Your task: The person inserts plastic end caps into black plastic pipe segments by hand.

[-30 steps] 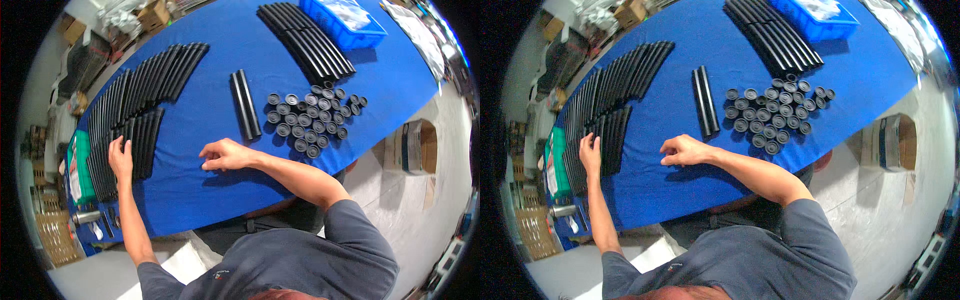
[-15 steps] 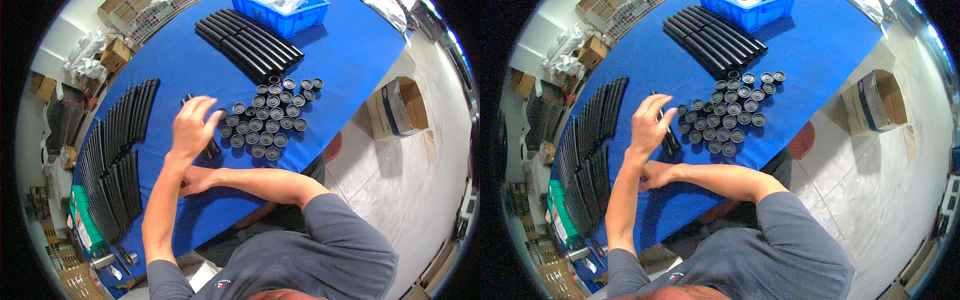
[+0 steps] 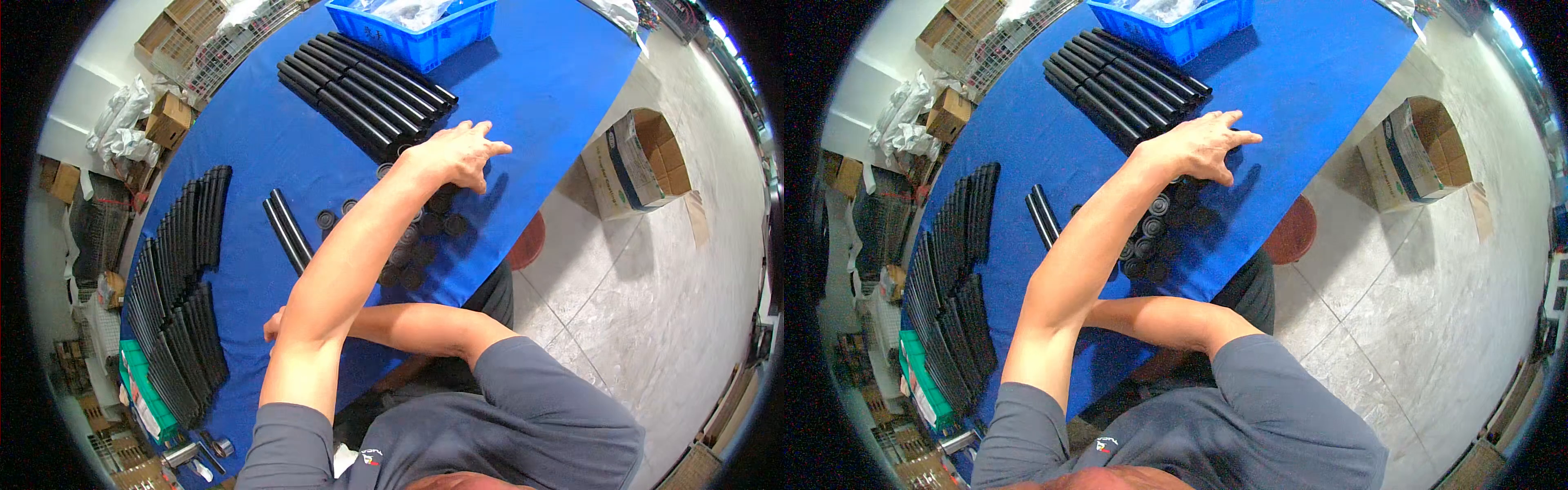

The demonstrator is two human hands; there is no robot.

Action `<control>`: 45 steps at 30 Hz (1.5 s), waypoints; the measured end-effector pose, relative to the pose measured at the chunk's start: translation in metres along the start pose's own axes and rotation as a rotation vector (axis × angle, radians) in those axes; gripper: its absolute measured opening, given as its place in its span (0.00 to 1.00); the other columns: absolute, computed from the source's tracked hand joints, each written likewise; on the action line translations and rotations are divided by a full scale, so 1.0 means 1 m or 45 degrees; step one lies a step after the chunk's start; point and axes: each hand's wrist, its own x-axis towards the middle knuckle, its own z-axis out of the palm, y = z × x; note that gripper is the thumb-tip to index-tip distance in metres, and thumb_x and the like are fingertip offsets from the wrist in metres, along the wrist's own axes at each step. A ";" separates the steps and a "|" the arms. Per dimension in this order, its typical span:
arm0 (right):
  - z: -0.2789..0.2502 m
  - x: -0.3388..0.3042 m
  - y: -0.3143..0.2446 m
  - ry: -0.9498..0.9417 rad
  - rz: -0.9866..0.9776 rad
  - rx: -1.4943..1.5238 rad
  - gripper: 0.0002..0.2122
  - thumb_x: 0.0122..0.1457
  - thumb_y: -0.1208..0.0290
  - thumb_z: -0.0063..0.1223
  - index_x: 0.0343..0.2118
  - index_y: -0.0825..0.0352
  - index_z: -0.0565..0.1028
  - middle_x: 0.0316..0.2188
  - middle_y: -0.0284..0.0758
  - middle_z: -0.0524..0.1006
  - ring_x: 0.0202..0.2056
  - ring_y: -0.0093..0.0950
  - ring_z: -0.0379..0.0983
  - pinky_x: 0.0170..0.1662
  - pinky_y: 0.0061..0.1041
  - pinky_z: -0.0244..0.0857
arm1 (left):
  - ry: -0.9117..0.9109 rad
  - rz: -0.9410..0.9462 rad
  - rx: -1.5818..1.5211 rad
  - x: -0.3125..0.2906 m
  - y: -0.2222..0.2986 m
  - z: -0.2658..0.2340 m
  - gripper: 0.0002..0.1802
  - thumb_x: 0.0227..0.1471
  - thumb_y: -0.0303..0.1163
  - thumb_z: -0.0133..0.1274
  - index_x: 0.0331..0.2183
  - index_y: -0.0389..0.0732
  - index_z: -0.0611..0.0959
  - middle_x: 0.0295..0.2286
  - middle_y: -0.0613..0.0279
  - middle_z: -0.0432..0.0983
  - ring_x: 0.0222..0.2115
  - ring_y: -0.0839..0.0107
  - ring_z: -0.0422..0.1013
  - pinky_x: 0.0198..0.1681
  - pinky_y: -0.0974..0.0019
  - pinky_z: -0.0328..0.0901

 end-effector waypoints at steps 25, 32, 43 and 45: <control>-0.022 -0.020 -0.036 -0.344 0.165 0.193 0.20 0.58 0.59 0.56 0.48 0.69 0.74 0.47 0.39 0.76 0.52 0.32 0.70 0.54 0.35 0.61 | 0.257 0.129 -0.167 -0.004 -0.002 -0.018 0.22 0.40 0.32 0.60 0.42 0.39 0.82 0.48 0.45 0.69 0.46 0.50 0.71 0.51 0.57 0.67; -0.031 0.008 -0.083 -0.363 -0.020 0.144 0.17 0.53 0.61 0.62 0.42 0.67 0.79 0.40 0.42 0.80 0.43 0.31 0.75 0.47 0.34 0.66 | 0.578 -0.020 -0.058 -0.160 -0.010 -0.060 0.25 0.39 0.33 0.64 0.43 0.40 0.80 0.54 0.45 0.65 0.49 0.47 0.69 0.52 0.56 0.67; -0.014 -0.003 -0.101 -1.058 0.171 -0.026 0.13 0.53 0.62 0.61 0.32 0.68 0.82 0.28 0.36 0.82 0.31 0.25 0.78 0.36 0.28 0.70 | 0.401 -0.946 -0.238 -0.382 -0.022 0.066 0.27 0.38 0.37 0.65 0.43 0.40 0.80 0.54 0.43 0.65 0.52 0.46 0.67 0.54 0.55 0.66; -0.014 -0.004 -0.100 -1.063 0.198 -0.031 0.13 0.53 0.62 0.61 0.33 0.67 0.82 0.28 0.36 0.82 0.31 0.25 0.78 0.36 0.28 0.70 | 0.459 -0.951 -0.246 -0.385 -0.019 0.079 0.27 0.38 0.39 0.64 0.42 0.41 0.80 0.54 0.44 0.64 0.53 0.45 0.67 0.54 0.54 0.66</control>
